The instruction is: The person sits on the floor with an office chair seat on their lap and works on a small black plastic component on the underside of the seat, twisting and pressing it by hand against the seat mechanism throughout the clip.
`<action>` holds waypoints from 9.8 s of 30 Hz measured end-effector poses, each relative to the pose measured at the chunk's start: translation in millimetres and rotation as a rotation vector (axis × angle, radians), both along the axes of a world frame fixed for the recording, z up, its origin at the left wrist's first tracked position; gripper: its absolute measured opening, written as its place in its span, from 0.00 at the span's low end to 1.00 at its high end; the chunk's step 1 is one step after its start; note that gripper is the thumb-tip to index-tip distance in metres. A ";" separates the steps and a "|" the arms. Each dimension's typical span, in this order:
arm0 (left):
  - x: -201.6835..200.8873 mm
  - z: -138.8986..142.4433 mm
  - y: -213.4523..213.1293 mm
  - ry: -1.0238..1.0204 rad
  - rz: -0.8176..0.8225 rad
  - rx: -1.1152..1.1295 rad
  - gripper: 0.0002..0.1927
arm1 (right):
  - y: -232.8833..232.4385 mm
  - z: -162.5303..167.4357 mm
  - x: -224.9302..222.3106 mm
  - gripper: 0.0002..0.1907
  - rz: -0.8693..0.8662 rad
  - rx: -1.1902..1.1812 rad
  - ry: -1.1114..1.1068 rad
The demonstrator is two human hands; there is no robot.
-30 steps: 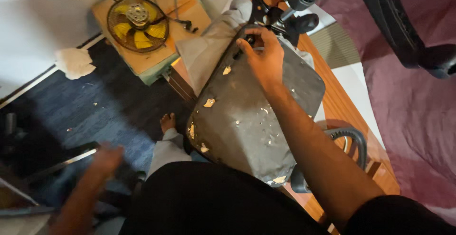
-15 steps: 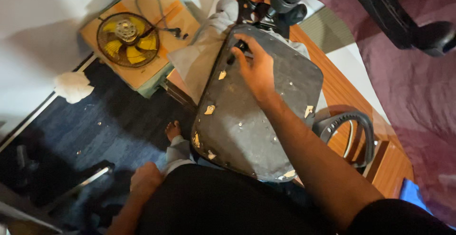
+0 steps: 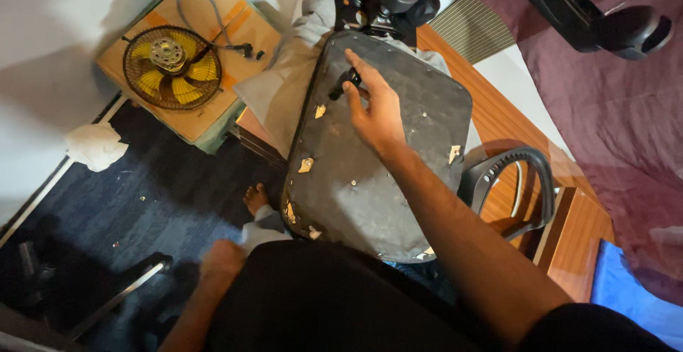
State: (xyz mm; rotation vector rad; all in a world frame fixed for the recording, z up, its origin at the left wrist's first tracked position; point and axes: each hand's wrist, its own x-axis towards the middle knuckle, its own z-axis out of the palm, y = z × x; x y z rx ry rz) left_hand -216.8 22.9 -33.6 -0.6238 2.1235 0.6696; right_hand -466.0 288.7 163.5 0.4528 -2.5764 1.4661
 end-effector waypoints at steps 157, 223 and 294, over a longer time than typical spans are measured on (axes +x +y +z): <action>-89.1 138.6 239.5 0.983 -0.089 0.472 0.15 | 168.5 -19.8 136.9 0.20 0.398 -0.216 -0.220; 9.8 65.3 275.3 1.345 0.463 0.100 0.26 | 216.9 -30.4 176.2 0.19 0.222 -0.389 0.014; 35.1 146.8 476.4 1.228 0.096 0.376 0.13 | 347.6 1.2 269.3 0.25 0.213 0.041 0.110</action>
